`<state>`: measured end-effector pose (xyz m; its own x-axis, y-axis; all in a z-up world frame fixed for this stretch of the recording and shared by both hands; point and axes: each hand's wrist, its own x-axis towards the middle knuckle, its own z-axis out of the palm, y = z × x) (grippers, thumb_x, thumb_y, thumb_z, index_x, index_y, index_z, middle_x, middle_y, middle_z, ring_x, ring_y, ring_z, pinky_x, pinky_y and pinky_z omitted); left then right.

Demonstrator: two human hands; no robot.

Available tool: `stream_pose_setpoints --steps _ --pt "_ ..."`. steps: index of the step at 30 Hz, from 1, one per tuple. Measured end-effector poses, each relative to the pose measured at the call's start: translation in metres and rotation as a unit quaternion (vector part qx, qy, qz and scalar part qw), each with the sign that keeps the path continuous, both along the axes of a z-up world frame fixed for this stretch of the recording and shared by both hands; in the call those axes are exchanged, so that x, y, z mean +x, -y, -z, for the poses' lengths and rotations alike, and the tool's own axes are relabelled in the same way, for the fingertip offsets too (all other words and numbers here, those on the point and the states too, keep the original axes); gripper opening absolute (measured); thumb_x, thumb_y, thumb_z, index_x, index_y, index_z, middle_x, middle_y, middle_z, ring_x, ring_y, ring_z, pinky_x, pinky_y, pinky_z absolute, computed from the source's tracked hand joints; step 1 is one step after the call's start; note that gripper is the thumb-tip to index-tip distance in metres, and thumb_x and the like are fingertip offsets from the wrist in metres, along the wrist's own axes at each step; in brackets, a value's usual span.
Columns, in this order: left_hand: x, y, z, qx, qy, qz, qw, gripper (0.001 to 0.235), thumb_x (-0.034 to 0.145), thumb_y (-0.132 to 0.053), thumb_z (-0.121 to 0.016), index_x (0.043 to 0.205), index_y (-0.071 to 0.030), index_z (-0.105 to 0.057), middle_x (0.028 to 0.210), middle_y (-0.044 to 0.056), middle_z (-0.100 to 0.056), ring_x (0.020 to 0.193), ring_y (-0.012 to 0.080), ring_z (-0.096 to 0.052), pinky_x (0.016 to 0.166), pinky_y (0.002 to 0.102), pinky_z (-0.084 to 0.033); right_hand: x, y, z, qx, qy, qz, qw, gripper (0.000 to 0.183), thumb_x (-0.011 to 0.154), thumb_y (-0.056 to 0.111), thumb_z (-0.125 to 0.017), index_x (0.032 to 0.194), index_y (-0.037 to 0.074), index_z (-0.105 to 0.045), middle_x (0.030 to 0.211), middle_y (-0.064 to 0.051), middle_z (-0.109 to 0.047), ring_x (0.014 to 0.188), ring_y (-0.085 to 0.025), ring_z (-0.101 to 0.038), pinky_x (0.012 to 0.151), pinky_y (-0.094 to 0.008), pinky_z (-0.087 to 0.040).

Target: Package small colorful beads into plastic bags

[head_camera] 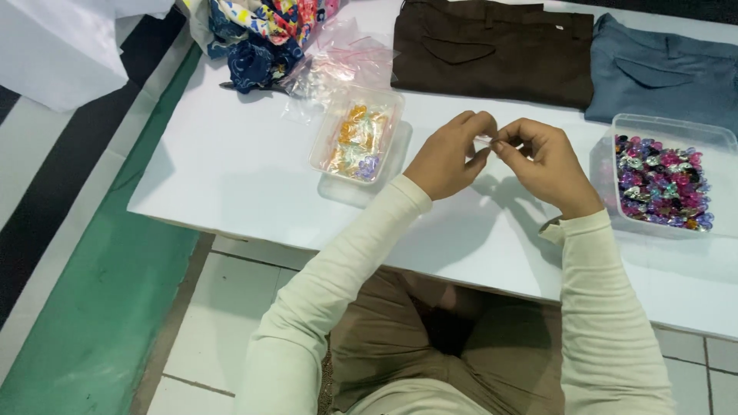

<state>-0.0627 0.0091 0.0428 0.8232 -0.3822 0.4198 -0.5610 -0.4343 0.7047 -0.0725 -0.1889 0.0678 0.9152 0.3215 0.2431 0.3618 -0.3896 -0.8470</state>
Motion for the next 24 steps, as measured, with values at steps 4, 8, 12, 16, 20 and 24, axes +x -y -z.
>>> stream_pose_setpoints --steps 4,8,12,16,20,24 --pt "0.010 -0.016 -0.002 -0.014 0.032 -0.022 0.999 0.017 0.086 -0.005 -0.070 0.096 -0.013 -0.060 0.090 0.008 -0.068 0.087 0.0320 -0.075 0.075 0.041 -0.061 0.013 -0.017 0.005 0.016 0.014 -0.026 0.999 0.005 0.104 0.000 -0.067 0.107 -0.002 -0.069 0.082 -0.016 -0.067 0.080 -0.020 -0.063 0.070 -0.031 -0.049" --pt "0.004 -0.047 -0.030 -0.110 0.007 -0.045 0.993 0.008 0.092 -0.003 -0.065 0.097 -0.009 -0.061 0.087 0.015 -0.070 0.089 0.0365 -0.074 0.078 0.044 -0.061 0.006 -0.048 -0.014 0.087 -0.024 -0.088 0.992 0.044 0.098 -0.003 -0.065 0.139 0.002 -0.052 0.099 -0.010 -0.067 0.093 -0.017 -0.063 0.086 -0.034 -0.053" --pt "0.007 -0.084 -0.046 -0.144 0.066 -0.157 0.975 0.007 0.093 -0.007 -0.062 0.090 -0.012 -0.058 0.077 0.003 -0.064 0.070 0.0140 -0.062 0.067 0.030 -0.049 0.013 -0.084 -0.022 0.092 -0.128 -0.086 0.984 0.030 0.098 0.008 -0.064 0.128 0.003 -0.061 0.095 -0.010 -0.070 0.088 -0.017 -0.072 0.085 -0.029 -0.060" --pt "0.012 -0.129 -0.036 -0.092 0.059 -0.233 0.966 0.010 0.090 -0.010 -0.065 0.083 -0.012 -0.059 0.073 0.002 -0.063 0.068 0.0145 -0.060 0.067 0.032 -0.048 0.040 -0.117 -0.009 0.104 -0.125 -0.075 0.984 0.023 0.096 0.005 -0.067 0.119 0.003 -0.065 0.084 -0.005 -0.069 0.078 -0.011 -0.067 0.078 -0.024 -0.055" --pt "0.014 -0.161 -0.014 0.151 0.005 -0.371 0.916 0.015 0.089 -0.030 -0.072 0.087 -0.016 -0.069 0.075 0.004 -0.072 0.086 0.0362 -0.069 0.080 0.050 -0.047 0.064 -0.147 0.009 0.006 -0.015 -0.048 0.999 0.028 0.087 0.008 -0.073 0.115 0.006 -0.072 0.080 -0.007 -0.071 0.068 -0.016 -0.068 0.064 -0.031 -0.054" --pt "0.016 -0.170 0.009 0.252 0.020 -0.412 0.875 0.014 0.083 -0.033 -0.074 0.082 -0.019 -0.071 0.072 0.001 -0.068 0.088 0.0307 -0.064 0.085 0.046 -0.040 0.071 -0.169 0.021 -0.142 0.039 -0.031 0.989 0.023 0.085 0.020 -0.073 0.107 0.011 -0.075 0.080 -0.008 -0.074 0.078 -0.031 -0.074 0.069 -0.043 -0.058"
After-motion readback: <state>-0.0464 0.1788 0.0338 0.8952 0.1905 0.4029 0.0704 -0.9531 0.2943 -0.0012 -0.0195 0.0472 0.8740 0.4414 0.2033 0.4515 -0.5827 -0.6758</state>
